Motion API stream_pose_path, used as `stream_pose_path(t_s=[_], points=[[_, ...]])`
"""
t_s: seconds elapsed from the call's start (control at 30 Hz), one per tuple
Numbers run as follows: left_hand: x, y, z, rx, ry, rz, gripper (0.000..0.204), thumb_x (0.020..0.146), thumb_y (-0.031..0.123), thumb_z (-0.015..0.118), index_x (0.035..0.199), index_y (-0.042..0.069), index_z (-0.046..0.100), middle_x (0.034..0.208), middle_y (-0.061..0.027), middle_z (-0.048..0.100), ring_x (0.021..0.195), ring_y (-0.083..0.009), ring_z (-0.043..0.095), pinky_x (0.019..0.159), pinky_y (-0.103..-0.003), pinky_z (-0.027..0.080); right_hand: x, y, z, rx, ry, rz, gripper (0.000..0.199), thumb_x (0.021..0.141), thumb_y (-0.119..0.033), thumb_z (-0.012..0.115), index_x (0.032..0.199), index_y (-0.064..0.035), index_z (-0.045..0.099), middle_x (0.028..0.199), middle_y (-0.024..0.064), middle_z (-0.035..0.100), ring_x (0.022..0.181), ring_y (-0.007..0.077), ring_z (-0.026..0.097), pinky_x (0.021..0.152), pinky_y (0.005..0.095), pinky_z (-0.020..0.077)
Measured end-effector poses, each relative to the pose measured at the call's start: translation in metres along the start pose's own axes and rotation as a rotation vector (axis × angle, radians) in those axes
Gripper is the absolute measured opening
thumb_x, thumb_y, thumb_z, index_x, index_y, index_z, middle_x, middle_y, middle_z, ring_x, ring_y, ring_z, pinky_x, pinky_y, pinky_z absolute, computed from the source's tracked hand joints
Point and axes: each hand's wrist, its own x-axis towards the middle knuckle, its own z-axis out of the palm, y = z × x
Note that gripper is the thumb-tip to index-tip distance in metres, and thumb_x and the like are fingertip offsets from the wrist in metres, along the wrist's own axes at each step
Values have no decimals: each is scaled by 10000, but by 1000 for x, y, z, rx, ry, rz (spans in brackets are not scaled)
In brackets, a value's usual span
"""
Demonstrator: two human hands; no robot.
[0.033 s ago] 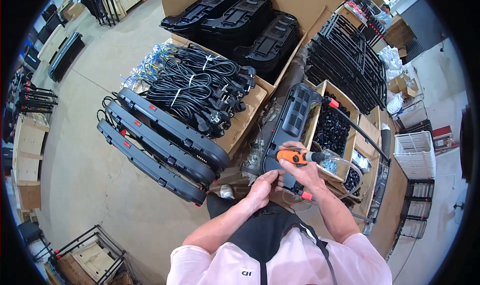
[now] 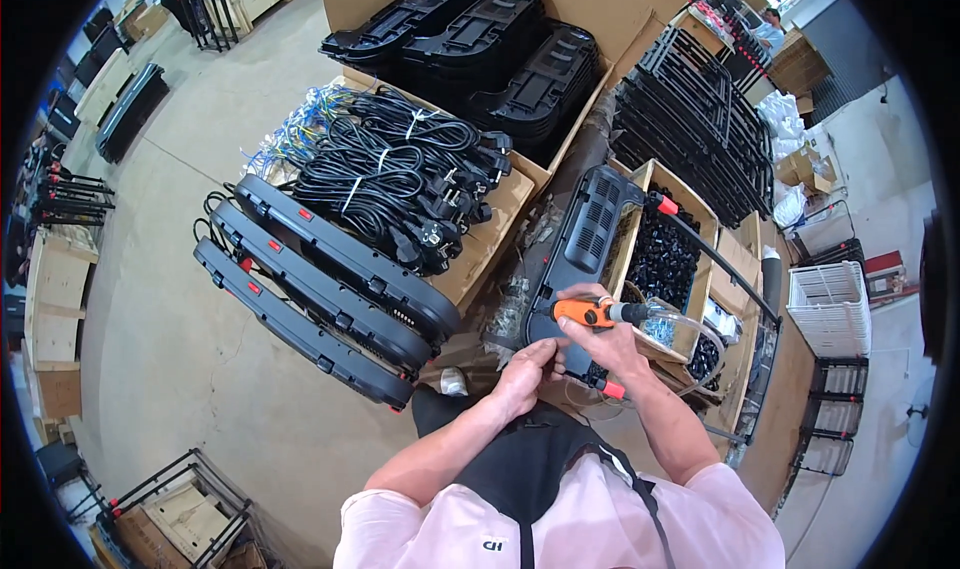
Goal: Assemble components of outdoor equipment by attaching housings and securing them with screws using an electric screwdriver.
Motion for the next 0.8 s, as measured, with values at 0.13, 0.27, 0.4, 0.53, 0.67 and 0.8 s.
stream_pose_path(t_s=[0.13,0.27,0.4,0.53,0.67,0.8], points=[[-7,7,-1,113,-7,32,331,1132,297,527,1283,55,695,920,10,656,817,-116,625,778,-286,557,5,3,4,-17,-11,-31,365,894,-130,817,1231,-60,696,1068,64,727,982,149,694,883,321,570],[-10,12,1,49,30,25,314,1118,294,566,1267,60,713,884,24,644,795,-103,611,739,-259,516,7,2,6,-80,-29,-64,366,891,-126,817,1230,-58,699,1079,70,737,975,143,697,883,317,572],[-9,15,-10,91,16,-9,312,1120,281,562,1277,55,710,886,17,652,815,-101,619,744,-257,518,10,4,6,-11,-21,-8,382,878,-113,820,1237,-63,700,1077,76,749,973,161,714,892,316,579],[-6,10,-26,189,4,39,304,1114,262,574,1282,46,706,902,2,675,834,-99,642,779,-265,549,12,-2,8,-96,-72,-26,395,889,-115,819,1255,-52,685,1112,86,751,1018,179,719,916,333,584],[-5,14,-9,-58,122,38,273,1082,280,641,1226,69,737,855,30,677,724,-80,636,660,-225,550,9,-4,2,73,-1,-3,452,891,-94,821,1300,-19,645,1216,116,738,1133,190,702,1002,341,564],[10,26,1,-161,174,22,283,1093,306,617,1236,77,703,848,31,659,720,-84,618,632,-217,526,-3,-26,-31,298,42,46,518,893,-8,791,1362,-1,570,1310,162,699,1231,230,666,1075,381,534]])
